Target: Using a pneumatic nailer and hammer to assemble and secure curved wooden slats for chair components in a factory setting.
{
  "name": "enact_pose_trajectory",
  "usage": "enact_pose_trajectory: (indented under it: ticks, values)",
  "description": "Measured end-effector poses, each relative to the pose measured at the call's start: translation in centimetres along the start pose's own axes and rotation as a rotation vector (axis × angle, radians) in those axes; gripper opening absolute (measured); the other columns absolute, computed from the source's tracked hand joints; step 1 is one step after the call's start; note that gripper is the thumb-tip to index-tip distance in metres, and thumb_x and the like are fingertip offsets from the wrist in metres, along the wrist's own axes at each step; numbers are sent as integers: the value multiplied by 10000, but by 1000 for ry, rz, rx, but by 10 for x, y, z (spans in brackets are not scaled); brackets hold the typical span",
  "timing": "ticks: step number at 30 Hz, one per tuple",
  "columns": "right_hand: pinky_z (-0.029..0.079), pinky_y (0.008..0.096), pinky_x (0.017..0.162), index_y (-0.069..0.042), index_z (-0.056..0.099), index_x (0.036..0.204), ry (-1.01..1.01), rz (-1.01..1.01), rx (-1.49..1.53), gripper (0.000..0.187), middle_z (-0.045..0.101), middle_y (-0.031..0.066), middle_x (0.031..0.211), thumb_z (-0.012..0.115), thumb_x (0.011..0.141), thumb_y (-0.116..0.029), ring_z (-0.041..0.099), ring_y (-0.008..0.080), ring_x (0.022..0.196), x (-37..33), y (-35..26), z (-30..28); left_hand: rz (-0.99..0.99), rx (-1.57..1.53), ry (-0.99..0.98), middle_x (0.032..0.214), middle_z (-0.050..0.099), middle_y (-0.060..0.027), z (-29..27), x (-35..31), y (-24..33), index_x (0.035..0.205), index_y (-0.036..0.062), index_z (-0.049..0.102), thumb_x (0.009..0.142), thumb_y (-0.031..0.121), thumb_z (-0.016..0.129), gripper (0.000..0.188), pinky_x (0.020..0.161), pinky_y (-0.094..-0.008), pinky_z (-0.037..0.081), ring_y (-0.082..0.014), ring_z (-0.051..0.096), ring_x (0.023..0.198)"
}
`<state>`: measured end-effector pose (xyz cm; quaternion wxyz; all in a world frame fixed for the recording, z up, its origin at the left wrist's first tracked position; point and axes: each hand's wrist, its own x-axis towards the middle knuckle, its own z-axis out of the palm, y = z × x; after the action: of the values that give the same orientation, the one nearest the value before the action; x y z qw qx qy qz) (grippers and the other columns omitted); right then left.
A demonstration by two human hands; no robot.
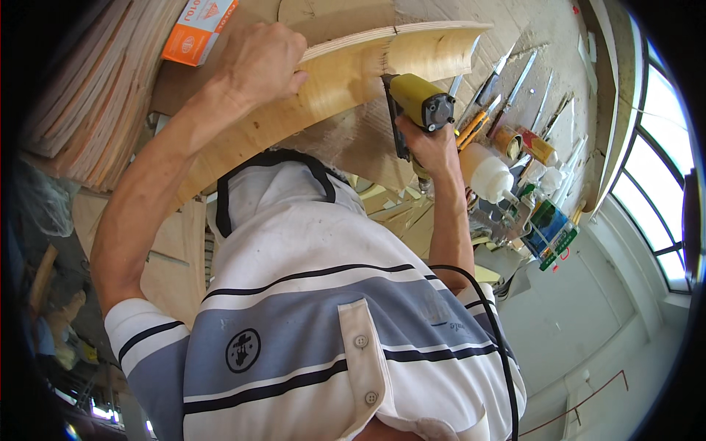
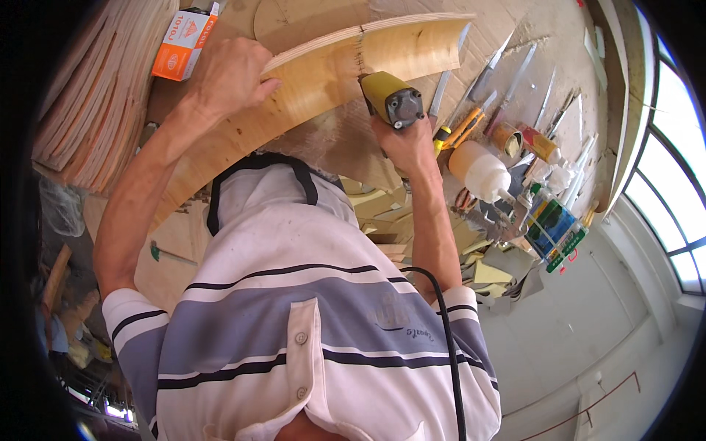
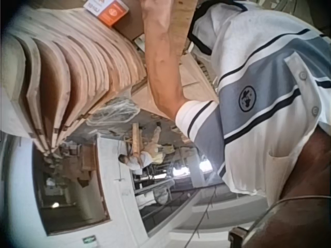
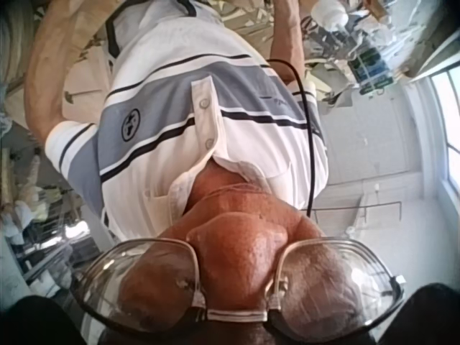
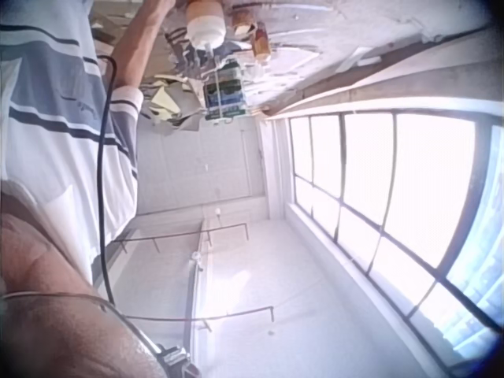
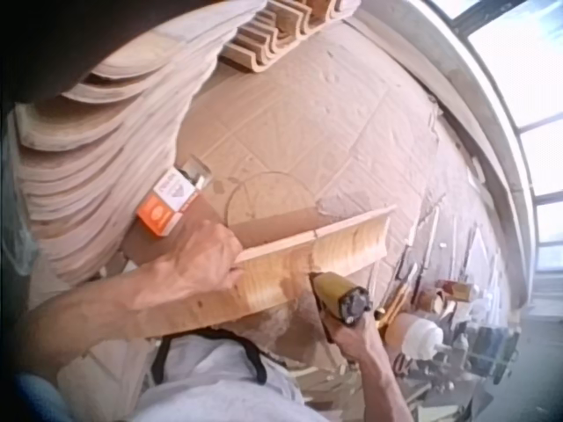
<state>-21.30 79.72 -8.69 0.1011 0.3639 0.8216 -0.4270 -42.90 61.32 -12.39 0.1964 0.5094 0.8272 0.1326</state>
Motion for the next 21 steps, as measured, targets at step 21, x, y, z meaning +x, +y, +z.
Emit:
enact_pose_trajectory:
  ticks: [21]
  values:
    - [430,296,572,-27,625,926,43,159,94,188,595,40,688,661,775,-134,538,130,604,-3,12,-11,30,-60,11,652,607,-215,3,9,-11,692,-27,654,634,332,775,383,597,-440,484,-382,614,639]
